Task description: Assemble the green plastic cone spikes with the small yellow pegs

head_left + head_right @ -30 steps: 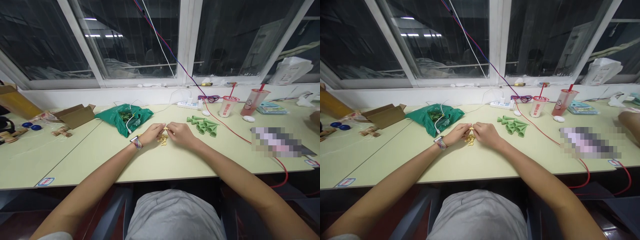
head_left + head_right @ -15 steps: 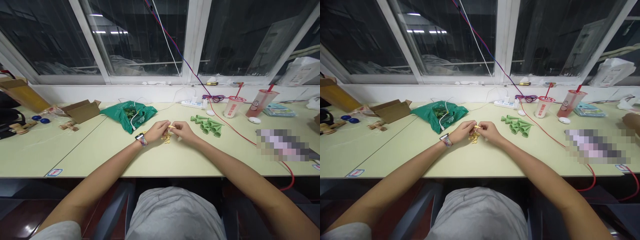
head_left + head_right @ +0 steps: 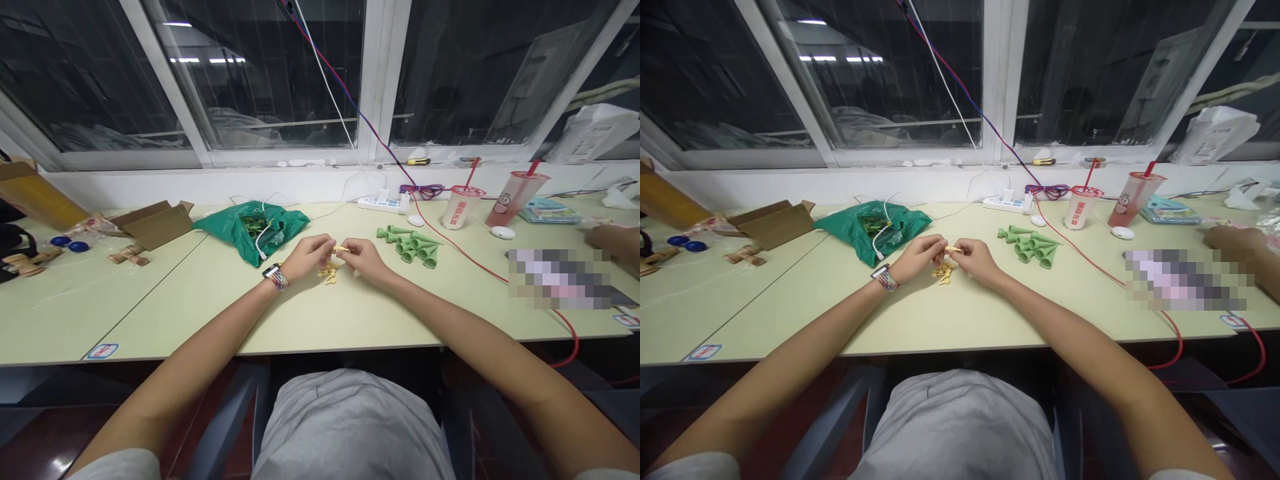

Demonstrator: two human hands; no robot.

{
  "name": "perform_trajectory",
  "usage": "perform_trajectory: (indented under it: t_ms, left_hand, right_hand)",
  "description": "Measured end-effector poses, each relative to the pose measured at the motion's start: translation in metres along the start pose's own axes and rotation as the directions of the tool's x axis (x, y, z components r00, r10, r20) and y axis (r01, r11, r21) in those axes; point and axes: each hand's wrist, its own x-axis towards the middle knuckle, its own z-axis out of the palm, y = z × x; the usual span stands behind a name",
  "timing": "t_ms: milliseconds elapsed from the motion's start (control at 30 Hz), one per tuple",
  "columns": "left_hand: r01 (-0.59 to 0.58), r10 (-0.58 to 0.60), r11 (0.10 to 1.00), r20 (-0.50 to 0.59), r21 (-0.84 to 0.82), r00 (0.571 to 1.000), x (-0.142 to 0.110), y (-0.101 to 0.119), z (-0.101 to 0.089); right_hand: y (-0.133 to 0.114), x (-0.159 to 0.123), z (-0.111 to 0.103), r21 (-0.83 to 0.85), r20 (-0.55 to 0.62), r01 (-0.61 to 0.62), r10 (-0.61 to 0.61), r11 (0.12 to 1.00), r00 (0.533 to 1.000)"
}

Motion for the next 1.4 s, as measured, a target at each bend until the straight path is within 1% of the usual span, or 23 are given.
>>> perform_trajectory:
  t_ms: [67,133,200,267,333,433,533,633,733,867,967,1167,1267,1400]
  left_hand:
    - [-0.015,0.015,1.0,-0.022,0.013,1.0,0.001,-0.001,-0.001]
    - [-0.051,0.052,0.999,-0.047,0.013,0.998,0.002,0.0,-0.003]
    - [-0.082,0.083,0.996,-0.046,0.025,0.995,0.003,0.003,-0.005]
    - [-0.078,0.079,0.996,-0.035,0.032,0.996,0.003,0.005,-0.007]
    - [-0.042,0.043,0.999,-0.026,0.024,0.999,0.003,0.006,-0.007]
    - [0.002,-0.002,1.0,-0.009,-0.014,1.0,0.003,0.004,-0.006]
    - [0.003,-0.002,0.998,0.006,-0.068,1.0,0.003,0.001,-0.005]
    - [-0.006,0.007,0.999,0.019,-0.043,1.0,0.003,-0.001,-0.006]
    - [0.022,-0.022,1.0,0.038,-0.008,0.999,0.003,-0.004,-0.008]
    - [0.043,-0.038,0.998,0.104,-0.046,0.994,0.003,-0.005,-0.009]
    - [0.025,-0.021,0.999,0.095,-0.04,0.995,0.003,-0.003,-0.008]
    - [0.098,-0.101,0.995,0.094,0.033,0.99,0.003,-0.007,-0.008]
    - [0.079,-0.082,0.996,0.083,0.039,0.993,0.003,-0.009,-0.009]
    - [0.059,-0.059,0.998,0.045,0.01,0.997,0.003,-0.006,-0.011]
  right_hand:
    - [0.0,0.0,0.0,0.023,0.004,0.0,0.0,1.0,1.0]
    - [0.0,0.001,0.001,0.08,0.011,-0.013,0.012,0.997,1.0]
    - [0.0,0.002,0.001,0.131,0.013,-0.031,0.029,0.991,0.999]
    - [0.001,0.002,0.001,0.16,0.006,-0.045,0.044,0.986,0.999]
    - [0.002,0.002,0.001,0.162,0.0,-0.044,0.045,0.986,0.999]
    - [0.003,0.002,0.0,0.137,-0.003,-0.031,0.032,0.99,0.999]
    - [0.004,0.002,0.0,0.123,0.004,-0.023,0.022,0.992,1.0]
    - [0.005,0.002,0.001,0.1,0.007,-0.024,0.023,0.995,1.0]
    - [0.005,0.002,0.001,0.08,0.011,-0.031,0.03,0.996,0.999]
    - [0.005,0.001,0.001,0.047,0.003,-0.023,0.023,0.999,1.0]
    - [0.003,0.0,0.0,0.011,-0.007,-0.015,0.015,1.0,1.0]
    - [-0.004,-0.003,0.0,-0.078,-0.001,-0.007,0.007,0.997,1.0]
    - [-0.006,-0.004,0.001,-0.119,-0.011,-0.004,0.003,0.993,1.0]
    - [-0.004,-0.003,0.001,-0.109,-0.016,-0.011,0.009,0.994,1.0]
